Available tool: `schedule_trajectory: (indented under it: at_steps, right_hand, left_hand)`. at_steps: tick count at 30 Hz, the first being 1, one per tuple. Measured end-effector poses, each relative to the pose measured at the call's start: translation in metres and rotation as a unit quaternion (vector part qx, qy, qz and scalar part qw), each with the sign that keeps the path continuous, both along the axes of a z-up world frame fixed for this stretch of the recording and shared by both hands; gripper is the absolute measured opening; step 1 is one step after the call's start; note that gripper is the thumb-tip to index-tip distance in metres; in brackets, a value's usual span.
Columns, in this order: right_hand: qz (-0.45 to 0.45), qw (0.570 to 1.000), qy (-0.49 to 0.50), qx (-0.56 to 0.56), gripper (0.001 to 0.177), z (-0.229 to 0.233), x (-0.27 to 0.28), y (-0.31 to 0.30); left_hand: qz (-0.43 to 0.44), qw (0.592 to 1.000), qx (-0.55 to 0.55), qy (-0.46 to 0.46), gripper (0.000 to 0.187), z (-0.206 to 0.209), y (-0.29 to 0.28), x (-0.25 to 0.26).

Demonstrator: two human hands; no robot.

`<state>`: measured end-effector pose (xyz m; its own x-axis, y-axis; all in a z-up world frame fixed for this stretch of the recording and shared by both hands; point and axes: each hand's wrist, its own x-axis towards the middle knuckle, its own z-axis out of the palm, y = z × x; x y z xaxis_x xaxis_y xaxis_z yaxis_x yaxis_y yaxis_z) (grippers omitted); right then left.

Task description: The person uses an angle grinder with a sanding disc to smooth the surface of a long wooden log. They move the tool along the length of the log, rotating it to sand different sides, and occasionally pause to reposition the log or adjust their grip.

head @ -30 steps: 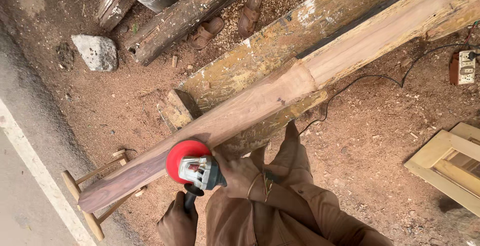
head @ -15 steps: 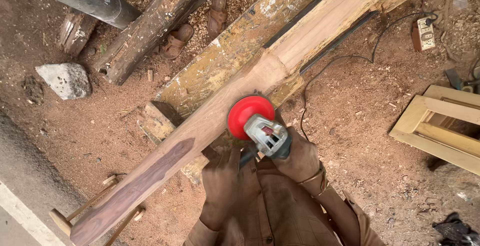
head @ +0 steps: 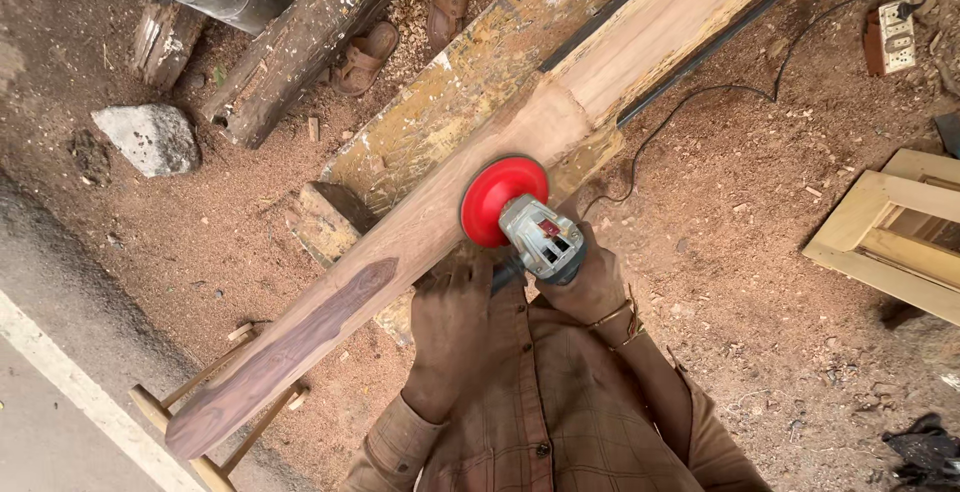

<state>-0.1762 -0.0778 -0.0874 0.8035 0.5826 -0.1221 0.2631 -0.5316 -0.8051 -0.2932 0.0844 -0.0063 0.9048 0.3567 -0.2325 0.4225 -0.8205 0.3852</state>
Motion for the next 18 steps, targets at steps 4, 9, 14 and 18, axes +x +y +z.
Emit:
schedule_trajectory:
  at_steps: [4,9,14,18]
  right_hand:
    - [0.103,0.994,0.005,-0.030,0.086,-0.003,-0.032,0.020]
    - [0.245,0.968,0.014,-0.050,0.083,-0.033,-0.097,0.040]
    - [0.482,0.864,0.075,-0.127,0.091,-0.050,-0.149,0.067]
    - [0.477,0.878,0.018,-0.042,0.091,-0.046,-0.150,0.050]
  left_hand:
    - [0.092,0.993,0.065,-0.018,0.040,0.003,-0.005,-0.061]
    - [0.223,0.967,0.101,0.067,0.010,-0.022,-0.028,-0.158]
    - [0.375,0.897,0.118,0.202,0.014,-0.030,-0.064,-0.227]
    - [0.400,0.891,0.156,0.151,0.016,-0.034,-0.083,-0.225]
